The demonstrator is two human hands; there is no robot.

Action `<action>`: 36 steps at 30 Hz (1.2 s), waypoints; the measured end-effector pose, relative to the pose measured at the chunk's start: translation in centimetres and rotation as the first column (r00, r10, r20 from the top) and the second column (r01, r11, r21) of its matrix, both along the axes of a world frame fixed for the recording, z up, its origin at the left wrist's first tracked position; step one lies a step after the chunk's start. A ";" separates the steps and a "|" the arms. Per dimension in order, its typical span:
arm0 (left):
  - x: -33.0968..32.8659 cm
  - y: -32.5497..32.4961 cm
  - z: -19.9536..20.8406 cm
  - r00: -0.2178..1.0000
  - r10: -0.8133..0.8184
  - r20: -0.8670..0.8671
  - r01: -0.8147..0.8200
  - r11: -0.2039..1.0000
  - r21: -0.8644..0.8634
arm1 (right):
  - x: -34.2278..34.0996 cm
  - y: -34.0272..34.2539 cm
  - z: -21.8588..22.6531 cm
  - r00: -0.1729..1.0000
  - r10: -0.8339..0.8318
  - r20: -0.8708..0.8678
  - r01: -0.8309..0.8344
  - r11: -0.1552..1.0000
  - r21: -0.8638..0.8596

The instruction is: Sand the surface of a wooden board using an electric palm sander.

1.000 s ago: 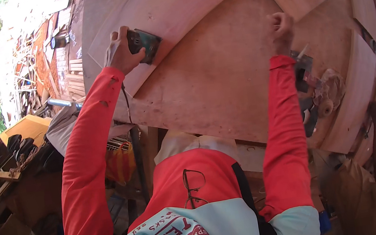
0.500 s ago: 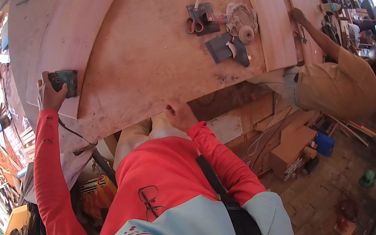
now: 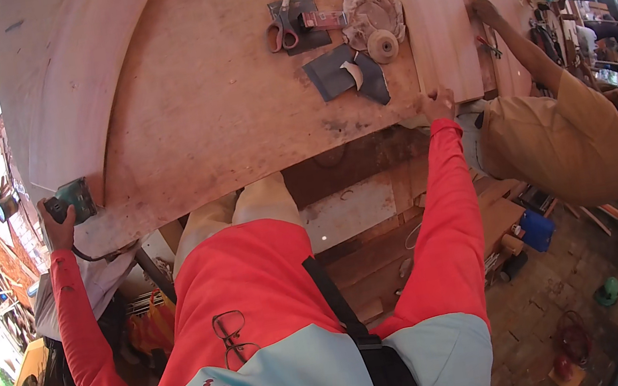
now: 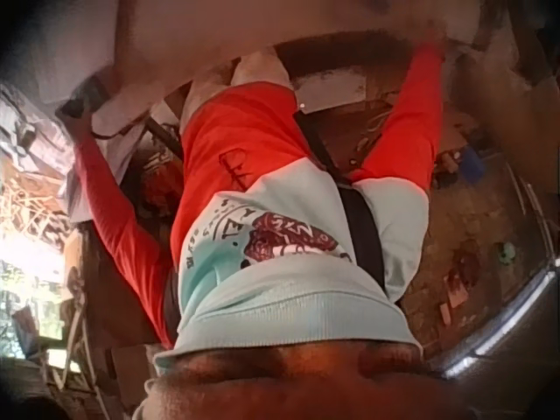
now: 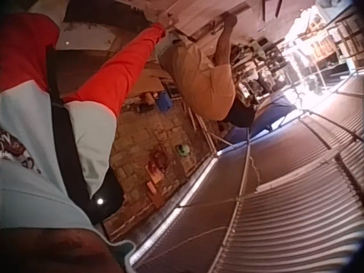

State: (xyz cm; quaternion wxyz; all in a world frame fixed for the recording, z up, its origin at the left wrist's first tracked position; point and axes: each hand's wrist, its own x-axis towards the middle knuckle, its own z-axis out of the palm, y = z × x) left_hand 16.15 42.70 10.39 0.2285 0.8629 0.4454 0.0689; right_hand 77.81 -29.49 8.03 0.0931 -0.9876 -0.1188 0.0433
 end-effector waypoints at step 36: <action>42.7 -1.5 4.0 0.960 -0.182 -0.214 0.191 0.981 0.023 | -17.2 40.4 4.0 0.769 0.638 -0.049 -0.481 0.628 0.612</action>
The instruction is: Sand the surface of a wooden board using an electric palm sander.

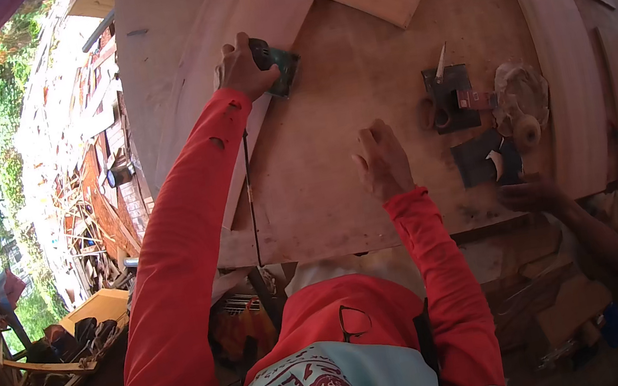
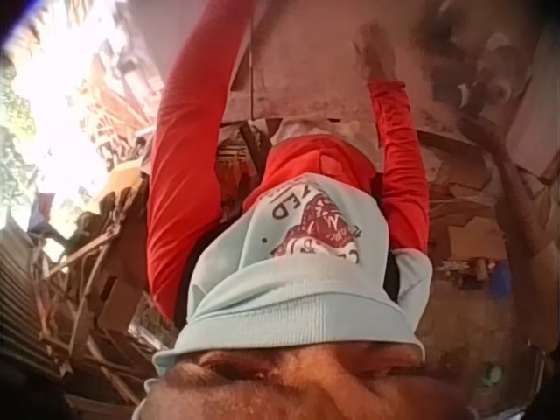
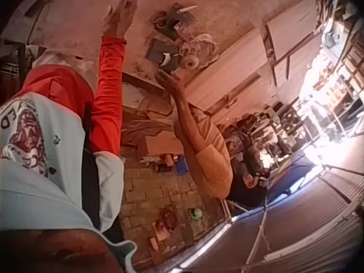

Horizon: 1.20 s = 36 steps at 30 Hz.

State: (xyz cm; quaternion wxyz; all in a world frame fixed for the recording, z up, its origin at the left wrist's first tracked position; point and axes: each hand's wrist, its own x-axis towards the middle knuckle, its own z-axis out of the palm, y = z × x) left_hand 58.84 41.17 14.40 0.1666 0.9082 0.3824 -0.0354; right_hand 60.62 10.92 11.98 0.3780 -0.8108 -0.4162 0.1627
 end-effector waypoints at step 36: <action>-26.0 0.0 -0.1 0.870 0.492 0.029 -0.493 0.864 0.106 | 11.5 17.9 -6.5 0.860 0.208 0.467 0.081 0.847 -0.525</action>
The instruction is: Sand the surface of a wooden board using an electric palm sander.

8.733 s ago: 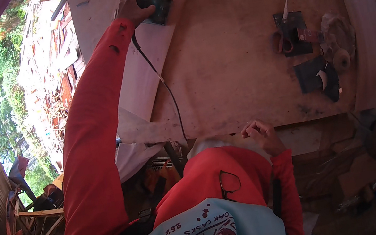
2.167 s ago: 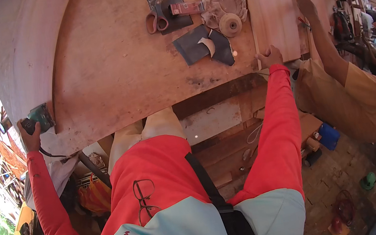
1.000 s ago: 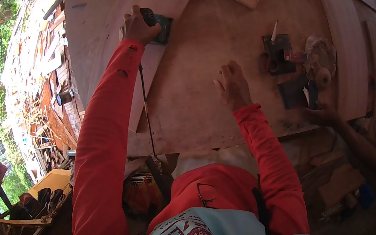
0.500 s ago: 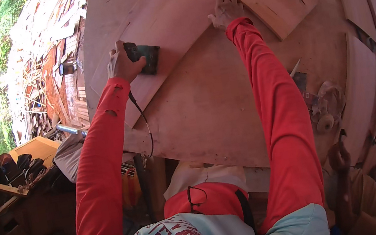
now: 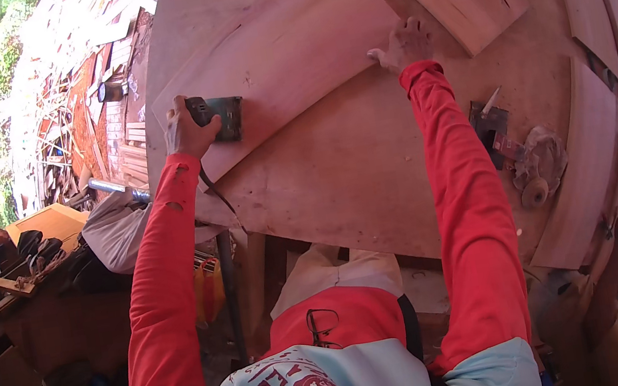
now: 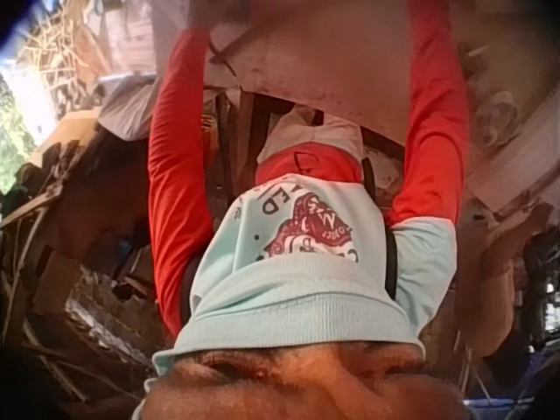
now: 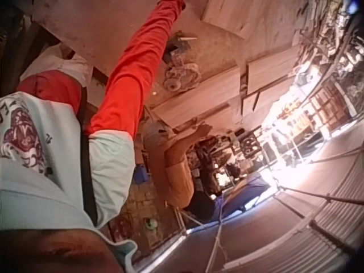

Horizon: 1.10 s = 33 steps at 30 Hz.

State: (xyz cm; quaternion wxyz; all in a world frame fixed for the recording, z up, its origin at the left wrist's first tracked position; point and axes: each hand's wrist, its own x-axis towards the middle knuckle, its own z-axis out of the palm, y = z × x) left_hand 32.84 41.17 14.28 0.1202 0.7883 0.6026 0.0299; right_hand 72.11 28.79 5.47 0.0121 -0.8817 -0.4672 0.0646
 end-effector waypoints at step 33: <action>28.8 1.1 0.5 0.922 -0.388 -0.017 0.383 0.916 -0.123 | -8.0 -15.8 1.0 0.959 0.032 -0.280 0.057 0.951 0.304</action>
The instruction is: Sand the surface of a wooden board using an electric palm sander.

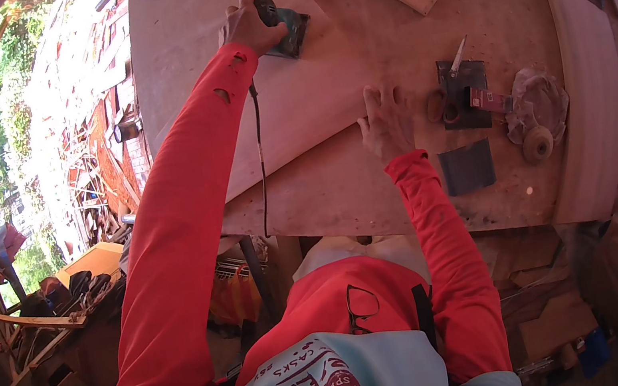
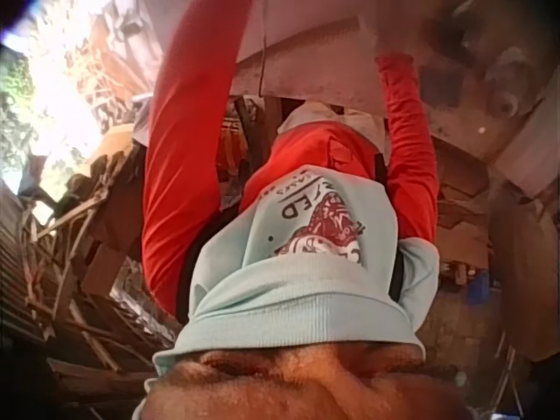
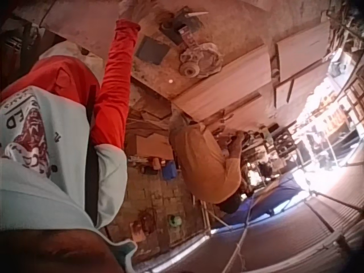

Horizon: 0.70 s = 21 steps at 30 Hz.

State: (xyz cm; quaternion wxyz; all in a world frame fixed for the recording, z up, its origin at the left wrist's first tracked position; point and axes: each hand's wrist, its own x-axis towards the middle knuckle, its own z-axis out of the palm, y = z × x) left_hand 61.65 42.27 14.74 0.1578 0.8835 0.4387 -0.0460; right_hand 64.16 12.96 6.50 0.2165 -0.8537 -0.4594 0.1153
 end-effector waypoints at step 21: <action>3.5 -3.1 -0.7 0.993 -0.118 -0.008 0.118 0.993 0.023 | -1.3 -6.3 -1.5 0.937 -0.213 -0.277 0.303 0.890 0.341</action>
